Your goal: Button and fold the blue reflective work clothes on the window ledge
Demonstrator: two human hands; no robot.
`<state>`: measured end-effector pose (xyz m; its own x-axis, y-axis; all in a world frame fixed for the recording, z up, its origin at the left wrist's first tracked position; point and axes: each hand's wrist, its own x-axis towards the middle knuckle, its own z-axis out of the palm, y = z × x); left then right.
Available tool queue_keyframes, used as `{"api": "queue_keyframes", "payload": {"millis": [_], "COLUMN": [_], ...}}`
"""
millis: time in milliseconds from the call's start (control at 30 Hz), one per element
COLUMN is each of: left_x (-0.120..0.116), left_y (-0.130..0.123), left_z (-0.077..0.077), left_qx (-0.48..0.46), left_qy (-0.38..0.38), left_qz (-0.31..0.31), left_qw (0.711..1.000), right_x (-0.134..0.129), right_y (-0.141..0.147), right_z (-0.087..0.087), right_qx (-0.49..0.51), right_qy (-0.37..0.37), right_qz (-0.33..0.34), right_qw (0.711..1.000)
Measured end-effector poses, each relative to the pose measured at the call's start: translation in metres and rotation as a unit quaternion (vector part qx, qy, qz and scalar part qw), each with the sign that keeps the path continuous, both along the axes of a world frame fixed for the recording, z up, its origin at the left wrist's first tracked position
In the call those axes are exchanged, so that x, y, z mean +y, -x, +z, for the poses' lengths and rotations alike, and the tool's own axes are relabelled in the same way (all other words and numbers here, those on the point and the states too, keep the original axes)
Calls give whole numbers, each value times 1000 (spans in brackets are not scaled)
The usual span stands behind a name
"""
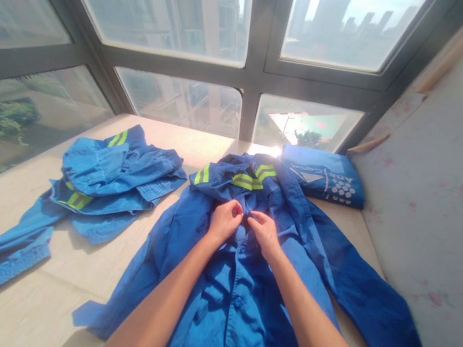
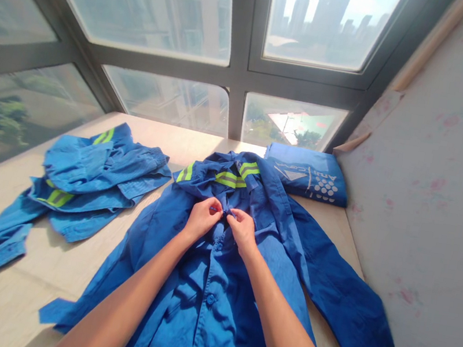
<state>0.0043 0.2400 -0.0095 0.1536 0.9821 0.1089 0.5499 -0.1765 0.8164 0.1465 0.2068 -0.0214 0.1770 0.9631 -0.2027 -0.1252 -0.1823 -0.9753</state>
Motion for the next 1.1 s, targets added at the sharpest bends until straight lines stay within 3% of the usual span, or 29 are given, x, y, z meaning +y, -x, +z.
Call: {"api": "queue_keyframes", "payload": {"millis": [367, 567, 967, 1100], "left_x": [-1, 0, 4, 2], "left_y": [-4, -7, -7, -7], "left_z": [-4, -11, -13, -15], "left_qx": [-19, -73, -190, -207], "left_qy": [-1, 31, 136, 143], "left_qz": [18, 29, 57, 64], "left_qw": [1000, 996, 971, 966], "right_x": [8, 8, -5, -3], "right_y": [-4, 4, 3, 4], "right_z": [-8, -8, 0, -7], "right_qx": [-211, -265, -166, -76], "right_qy": [-17, -39, -100, -67], "right_qz": [45, 82, 202, 201], "right_qw": [976, 960, 960, 974]}}
